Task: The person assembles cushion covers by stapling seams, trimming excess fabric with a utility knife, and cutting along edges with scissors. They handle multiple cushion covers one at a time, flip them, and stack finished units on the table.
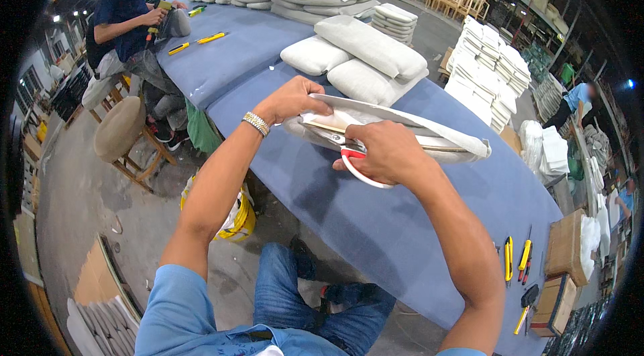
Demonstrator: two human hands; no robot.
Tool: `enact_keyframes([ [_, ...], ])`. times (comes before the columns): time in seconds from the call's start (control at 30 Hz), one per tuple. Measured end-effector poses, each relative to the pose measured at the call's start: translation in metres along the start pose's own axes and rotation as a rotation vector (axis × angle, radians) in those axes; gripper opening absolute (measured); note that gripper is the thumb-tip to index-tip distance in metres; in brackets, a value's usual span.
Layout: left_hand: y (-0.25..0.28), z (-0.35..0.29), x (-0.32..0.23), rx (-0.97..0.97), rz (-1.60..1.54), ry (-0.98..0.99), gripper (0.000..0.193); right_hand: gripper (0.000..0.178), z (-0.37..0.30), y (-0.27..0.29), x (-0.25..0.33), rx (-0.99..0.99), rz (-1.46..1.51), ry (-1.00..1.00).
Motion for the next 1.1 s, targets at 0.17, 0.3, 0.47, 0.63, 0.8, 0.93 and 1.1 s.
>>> enact_keyframes([
  [0.17,0.004,0.0,0.008,0.003,-0.002,0.002,0.016,0.058,0.006,0.002,0.006,0.072,-0.062,0.008],
  [0.3,0.002,-0.001,-0.001,-0.024,0.101,-0.015,0.02,0.057,0.0,0.0,0.0,0.053,-0.063,0.014],
  [0.47,0.002,-0.016,-0.016,-0.079,0.457,-0.218,0.03,0.062,-0.068,0.013,-0.024,-0.128,0.065,-0.014],
  [0.63,-0.003,-0.015,-0.016,-0.069,0.234,-0.134,0.019,0.043,-0.206,0.0,-0.158,-0.98,0.88,-0.461],
  [0.8,0.004,0.0,-0.009,-0.074,0.203,-0.1,0.019,0.055,-0.232,-0.059,-0.231,-1.181,1.064,-0.646],
  [0.93,0.003,-0.009,-0.014,-0.049,0.192,-0.035,0.016,0.058,-0.171,-0.078,-0.262,-1.345,1.054,-0.344],
  [1.1,-0.011,-0.021,-0.062,0.036,0.628,-0.165,0.03,0.069,-0.128,-0.111,-0.273,-1.412,1.327,-0.092],
])
Point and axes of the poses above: each hand's wrist, its own z-axis towards the middle knuckle, its own y-axis out of the back of the hand, x = y × z, the point moved 6 cm from there along z, towards the middle knuckle, and after that the axes turned 3 degrees about -x, right-handed, at the moved point
